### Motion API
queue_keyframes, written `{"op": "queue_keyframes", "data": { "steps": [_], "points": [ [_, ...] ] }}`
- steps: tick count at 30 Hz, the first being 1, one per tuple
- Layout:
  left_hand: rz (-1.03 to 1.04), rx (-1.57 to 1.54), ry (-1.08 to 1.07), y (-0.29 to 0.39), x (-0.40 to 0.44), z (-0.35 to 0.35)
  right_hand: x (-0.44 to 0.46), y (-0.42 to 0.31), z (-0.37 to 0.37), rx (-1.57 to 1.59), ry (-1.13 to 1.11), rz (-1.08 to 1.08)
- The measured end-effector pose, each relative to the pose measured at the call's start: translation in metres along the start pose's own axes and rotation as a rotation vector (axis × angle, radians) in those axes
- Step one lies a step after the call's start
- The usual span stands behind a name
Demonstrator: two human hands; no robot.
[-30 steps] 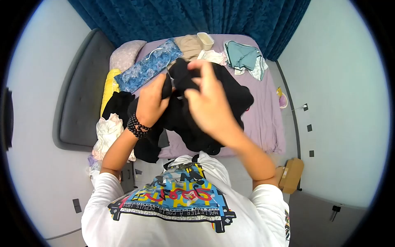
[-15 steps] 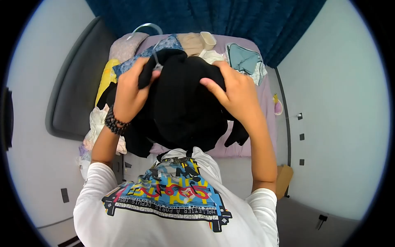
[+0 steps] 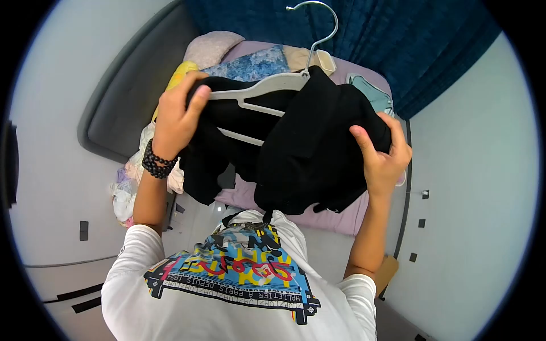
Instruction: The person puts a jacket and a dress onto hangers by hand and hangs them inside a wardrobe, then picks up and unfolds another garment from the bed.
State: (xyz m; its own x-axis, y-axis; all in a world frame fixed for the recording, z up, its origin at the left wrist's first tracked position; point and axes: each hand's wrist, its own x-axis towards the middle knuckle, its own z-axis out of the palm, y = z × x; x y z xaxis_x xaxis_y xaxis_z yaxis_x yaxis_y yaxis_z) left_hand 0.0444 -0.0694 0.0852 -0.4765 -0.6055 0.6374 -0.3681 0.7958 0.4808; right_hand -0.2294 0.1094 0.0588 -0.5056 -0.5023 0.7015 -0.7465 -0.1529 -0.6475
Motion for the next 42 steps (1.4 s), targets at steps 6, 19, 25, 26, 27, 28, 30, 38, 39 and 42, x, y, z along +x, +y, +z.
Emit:
{"op": "queue_keyframes", "data": {
  "steps": [6, 19, 25, 26, 27, 28, 30, 38, 39, 42],
  "points": [
    [0.225, 0.148, -0.372, 0.009, 0.013, -0.016, 0.003, 0.004, 0.000, -0.054, -0.030, -0.134],
    [0.500, 0.263, 0.096, -0.009, 0.076, 0.004, 0.008, 0.012, -0.055, -0.359, -0.038, -0.200],
    [0.312, 0.118, -0.092, -0.012, 0.110, 0.003, -0.056, -0.125, -0.039, 1.280, -0.503, -0.224],
    [0.294, 0.042, -0.135, -0.015, 0.115, 0.005, -0.065, -0.148, -0.027, 1.579, -0.639, -0.204],
    [0.266, -0.026, -0.182, -0.020, 0.116, 0.005, -0.073, -0.165, -0.016, 1.796, -0.721, -0.181],
    [0.221, -0.043, -0.229, -0.024, 0.117, 0.006, -0.080, -0.181, -0.007, 1.944, -0.746, -0.177],
    [0.177, -0.180, -0.228, -0.041, 0.117, 0.019, -0.089, -0.202, 0.004, 2.157, -0.739, -0.192],
    [0.080, -0.378, -0.259, -0.081, 0.126, 0.028, -0.107, -0.198, 0.033, 2.008, -0.322, -0.106],
    [0.122, -0.376, -0.248, -0.084, 0.135, 0.030, -0.110, -0.178, 0.035, 1.764, -0.190, -0.076],
    [0.096, -0.388, -0.296, -0.075, 0.155, 0.022, -0.099, -0.137, 0.078, 0.788, 0.008, -0.024]
  ]
}}
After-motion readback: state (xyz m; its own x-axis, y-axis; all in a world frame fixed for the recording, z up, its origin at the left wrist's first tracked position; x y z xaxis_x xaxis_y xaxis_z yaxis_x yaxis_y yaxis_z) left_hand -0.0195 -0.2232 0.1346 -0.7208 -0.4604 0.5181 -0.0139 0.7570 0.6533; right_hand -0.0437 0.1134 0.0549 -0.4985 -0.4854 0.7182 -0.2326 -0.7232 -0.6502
